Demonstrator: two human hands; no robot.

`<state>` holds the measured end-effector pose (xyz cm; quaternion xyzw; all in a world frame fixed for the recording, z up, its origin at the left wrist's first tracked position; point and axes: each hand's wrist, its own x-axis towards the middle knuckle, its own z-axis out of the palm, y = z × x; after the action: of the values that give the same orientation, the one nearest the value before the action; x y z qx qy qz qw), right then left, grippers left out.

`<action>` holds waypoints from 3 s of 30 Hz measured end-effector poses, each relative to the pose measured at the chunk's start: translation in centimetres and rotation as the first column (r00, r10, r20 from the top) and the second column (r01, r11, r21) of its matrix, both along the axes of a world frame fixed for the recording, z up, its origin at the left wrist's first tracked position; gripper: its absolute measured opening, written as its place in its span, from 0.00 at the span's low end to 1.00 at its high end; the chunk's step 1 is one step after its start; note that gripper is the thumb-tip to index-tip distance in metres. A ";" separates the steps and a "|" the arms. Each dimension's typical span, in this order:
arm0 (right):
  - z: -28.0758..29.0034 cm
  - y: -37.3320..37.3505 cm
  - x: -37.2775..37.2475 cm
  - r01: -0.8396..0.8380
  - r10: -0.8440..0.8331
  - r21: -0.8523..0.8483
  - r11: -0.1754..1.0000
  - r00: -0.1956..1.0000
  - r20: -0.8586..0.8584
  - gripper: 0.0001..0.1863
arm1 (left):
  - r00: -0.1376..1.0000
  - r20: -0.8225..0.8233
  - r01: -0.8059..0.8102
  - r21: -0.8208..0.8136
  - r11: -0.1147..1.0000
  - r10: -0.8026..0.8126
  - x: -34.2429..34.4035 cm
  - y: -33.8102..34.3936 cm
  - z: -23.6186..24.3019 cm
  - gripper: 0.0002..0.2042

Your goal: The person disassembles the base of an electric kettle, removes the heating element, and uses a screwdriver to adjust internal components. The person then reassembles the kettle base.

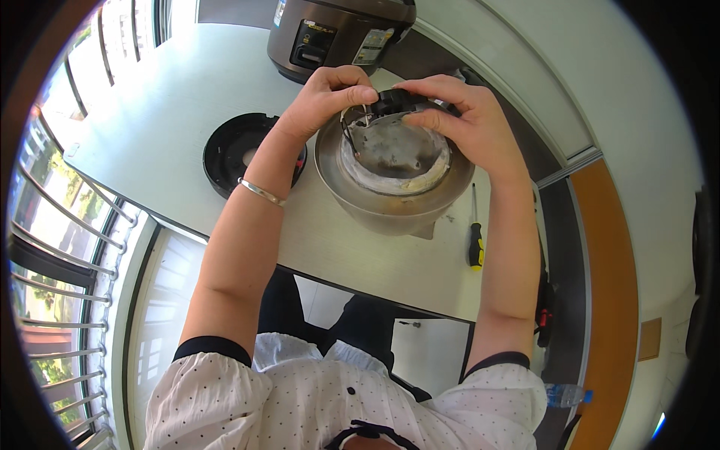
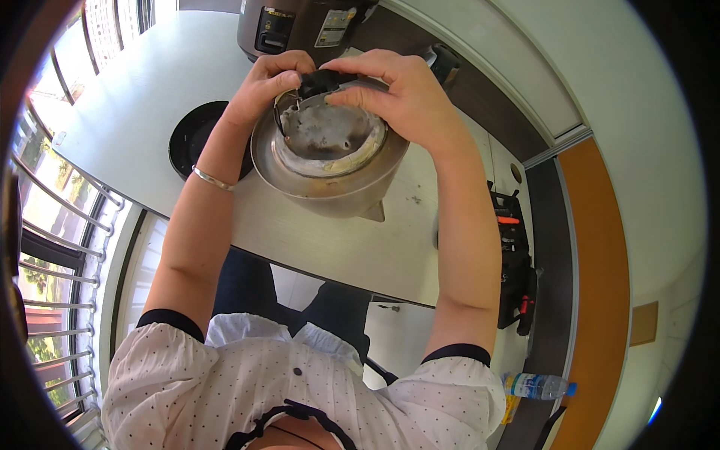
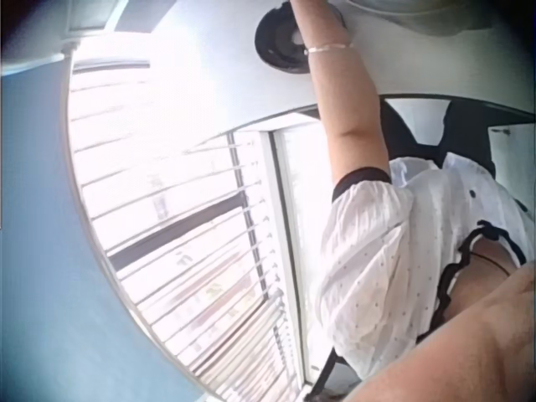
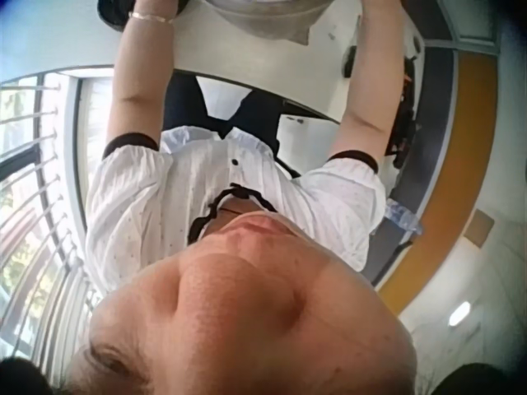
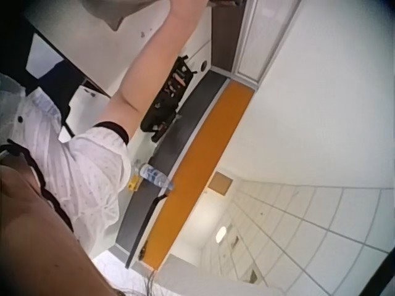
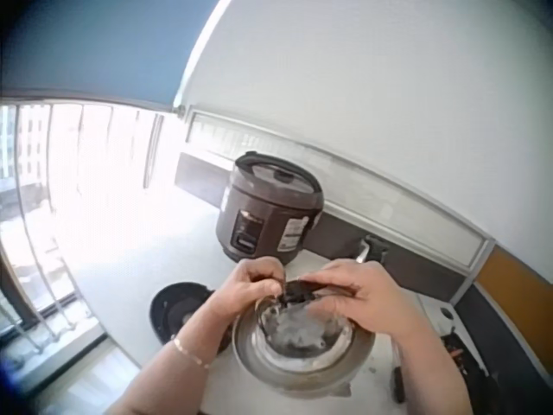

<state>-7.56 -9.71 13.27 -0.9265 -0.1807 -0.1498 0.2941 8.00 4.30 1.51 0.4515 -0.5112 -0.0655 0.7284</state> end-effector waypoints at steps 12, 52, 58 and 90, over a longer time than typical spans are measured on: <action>-0.8 -1.2 -0.1 0.150 -0.120 0.259 0.954 0.985 -0.128 0.17 | 0.999 0.048 -0.021 0.101 0.995 0.016 -2.3 0.9 1.9 0.26; 0.2 -0.5 1.7 0.159 -0.131 0.194 0.968 0.980 -0.151 0.20 | 0.982 -0.175 -0.047 0.126 0.991 0.069 0.2 0.9 0.7 0.21; 0.6 -0.2 1.8 0.176 -0.152 0.160 0.971 0.977 -0.150 0.20 | 0.978 -0.199 -0.036 0.099 0.994 0.056 0.4 0.8 0.5 0.21; 0.8 -0.2 2.0 0.183 -0.136 0.186 0.965 0.962 -0.238 0.21 | 0.968 -0.251 0.015 0.075 0.997 0.004 -0.2 1.3 1.0 0.17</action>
<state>-5.59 -9.92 14.12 -0.9136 -0.0544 -0.0858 0.3938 7.80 5.61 2.52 0.4655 -0.4133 -0.1437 0.7693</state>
